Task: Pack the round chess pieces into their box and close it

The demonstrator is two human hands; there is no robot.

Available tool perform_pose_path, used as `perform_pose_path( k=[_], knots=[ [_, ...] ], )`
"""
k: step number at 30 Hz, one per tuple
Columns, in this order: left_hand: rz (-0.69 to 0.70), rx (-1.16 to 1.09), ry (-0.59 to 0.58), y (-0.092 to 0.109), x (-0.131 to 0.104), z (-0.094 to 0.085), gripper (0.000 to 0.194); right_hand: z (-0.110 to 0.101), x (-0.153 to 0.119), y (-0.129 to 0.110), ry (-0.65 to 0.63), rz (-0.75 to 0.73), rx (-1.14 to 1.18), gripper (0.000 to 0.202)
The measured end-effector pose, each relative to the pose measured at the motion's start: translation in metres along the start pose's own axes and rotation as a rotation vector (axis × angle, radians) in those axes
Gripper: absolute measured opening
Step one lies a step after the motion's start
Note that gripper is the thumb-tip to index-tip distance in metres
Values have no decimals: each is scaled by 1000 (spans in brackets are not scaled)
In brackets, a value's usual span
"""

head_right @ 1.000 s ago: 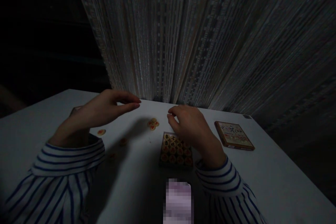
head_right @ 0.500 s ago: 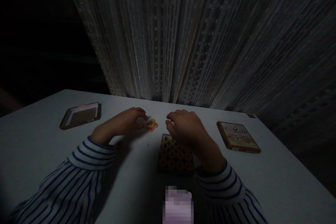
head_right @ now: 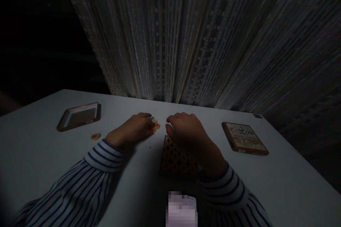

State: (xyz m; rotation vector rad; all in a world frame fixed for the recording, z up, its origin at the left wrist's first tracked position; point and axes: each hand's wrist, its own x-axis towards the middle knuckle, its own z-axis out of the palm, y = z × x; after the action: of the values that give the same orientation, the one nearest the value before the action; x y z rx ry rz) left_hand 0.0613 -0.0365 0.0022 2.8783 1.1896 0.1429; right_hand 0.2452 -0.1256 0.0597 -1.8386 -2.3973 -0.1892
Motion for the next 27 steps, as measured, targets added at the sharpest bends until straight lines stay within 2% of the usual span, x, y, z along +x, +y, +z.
perform_pose_path(
  k=[10, 27],
  knots=[
    [-7, 20, -15, 5, 0, -2, 21, 8, 4, 0, -118, -19, -40, 30],
    [23, -13, -26, 1, 2, 4, 24, 4, 4, -2, -134, -7, -39, 31]
  ],
)
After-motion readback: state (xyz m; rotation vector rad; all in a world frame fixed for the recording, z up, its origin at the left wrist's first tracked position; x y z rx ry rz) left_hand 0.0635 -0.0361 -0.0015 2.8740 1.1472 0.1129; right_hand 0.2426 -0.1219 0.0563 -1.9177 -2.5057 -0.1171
